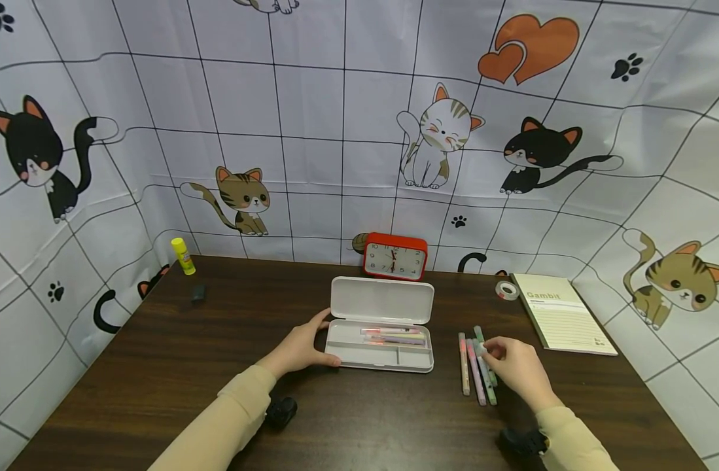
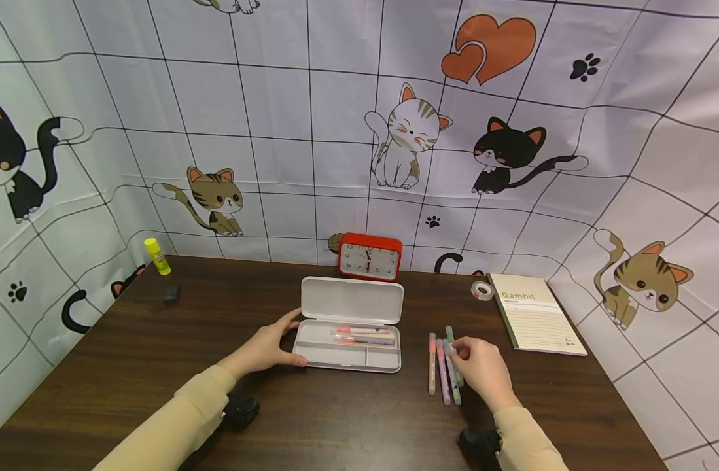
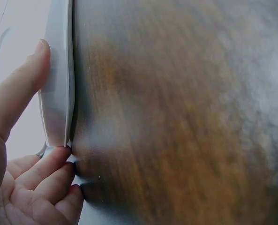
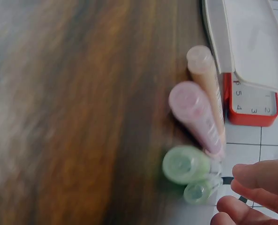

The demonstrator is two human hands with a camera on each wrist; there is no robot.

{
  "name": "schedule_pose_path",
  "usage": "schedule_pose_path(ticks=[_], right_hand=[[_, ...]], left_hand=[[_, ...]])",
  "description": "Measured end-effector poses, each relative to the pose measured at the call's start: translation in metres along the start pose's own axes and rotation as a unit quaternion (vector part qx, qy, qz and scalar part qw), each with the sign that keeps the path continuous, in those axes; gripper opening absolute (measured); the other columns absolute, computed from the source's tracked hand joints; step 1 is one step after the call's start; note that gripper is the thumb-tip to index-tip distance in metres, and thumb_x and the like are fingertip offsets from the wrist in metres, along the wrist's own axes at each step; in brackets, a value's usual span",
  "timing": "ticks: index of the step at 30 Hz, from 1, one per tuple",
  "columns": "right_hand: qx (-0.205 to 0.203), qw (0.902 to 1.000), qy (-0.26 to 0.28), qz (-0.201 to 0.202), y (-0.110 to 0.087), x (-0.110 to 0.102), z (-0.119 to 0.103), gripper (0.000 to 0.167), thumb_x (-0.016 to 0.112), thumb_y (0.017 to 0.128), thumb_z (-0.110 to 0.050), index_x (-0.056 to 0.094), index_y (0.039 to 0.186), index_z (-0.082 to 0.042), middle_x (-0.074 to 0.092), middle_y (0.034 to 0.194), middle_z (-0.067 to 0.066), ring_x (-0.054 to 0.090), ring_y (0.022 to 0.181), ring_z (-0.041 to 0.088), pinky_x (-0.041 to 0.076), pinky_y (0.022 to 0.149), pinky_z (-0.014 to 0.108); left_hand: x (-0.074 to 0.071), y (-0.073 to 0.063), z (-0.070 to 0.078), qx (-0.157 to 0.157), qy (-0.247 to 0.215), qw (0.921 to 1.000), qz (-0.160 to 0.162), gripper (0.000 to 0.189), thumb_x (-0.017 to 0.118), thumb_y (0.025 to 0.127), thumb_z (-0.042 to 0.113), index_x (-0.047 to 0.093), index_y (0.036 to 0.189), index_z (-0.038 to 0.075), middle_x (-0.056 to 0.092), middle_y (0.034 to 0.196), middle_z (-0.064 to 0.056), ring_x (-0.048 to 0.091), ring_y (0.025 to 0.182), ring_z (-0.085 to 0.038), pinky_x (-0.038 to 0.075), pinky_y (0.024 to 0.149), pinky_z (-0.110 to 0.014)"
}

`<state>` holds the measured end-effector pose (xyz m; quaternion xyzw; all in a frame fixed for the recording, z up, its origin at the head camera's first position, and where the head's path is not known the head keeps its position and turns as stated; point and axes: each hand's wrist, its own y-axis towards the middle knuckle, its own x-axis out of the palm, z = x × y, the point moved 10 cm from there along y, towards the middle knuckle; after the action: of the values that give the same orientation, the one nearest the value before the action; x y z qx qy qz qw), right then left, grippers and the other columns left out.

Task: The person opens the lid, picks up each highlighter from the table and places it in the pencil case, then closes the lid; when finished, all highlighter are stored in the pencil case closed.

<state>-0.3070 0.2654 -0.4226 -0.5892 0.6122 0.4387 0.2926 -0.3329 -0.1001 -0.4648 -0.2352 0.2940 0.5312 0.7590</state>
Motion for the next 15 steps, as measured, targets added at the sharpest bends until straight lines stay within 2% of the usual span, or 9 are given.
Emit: schedule_pose_path(ticks=[15], right_hand=[[0.018,0.9992,-0.004,-0.036,-0.003,0.007,0.015,0.018,0.071,0.083,-0.014,0.07,0.094,0.0,0.061,0.072,0.001,0.051,0.062,0.013,0.042,0.055,0.032]], left_hand=[[0.0,0.001,-0.003,-0.008,-0.002,1.0,0.003,0.109,0.085,0.068,0.038,0.022,0.151,0.009,0.048,0.141,-0.014,0.039,0.133,-0.036,0.033,0.106,-0.053]])
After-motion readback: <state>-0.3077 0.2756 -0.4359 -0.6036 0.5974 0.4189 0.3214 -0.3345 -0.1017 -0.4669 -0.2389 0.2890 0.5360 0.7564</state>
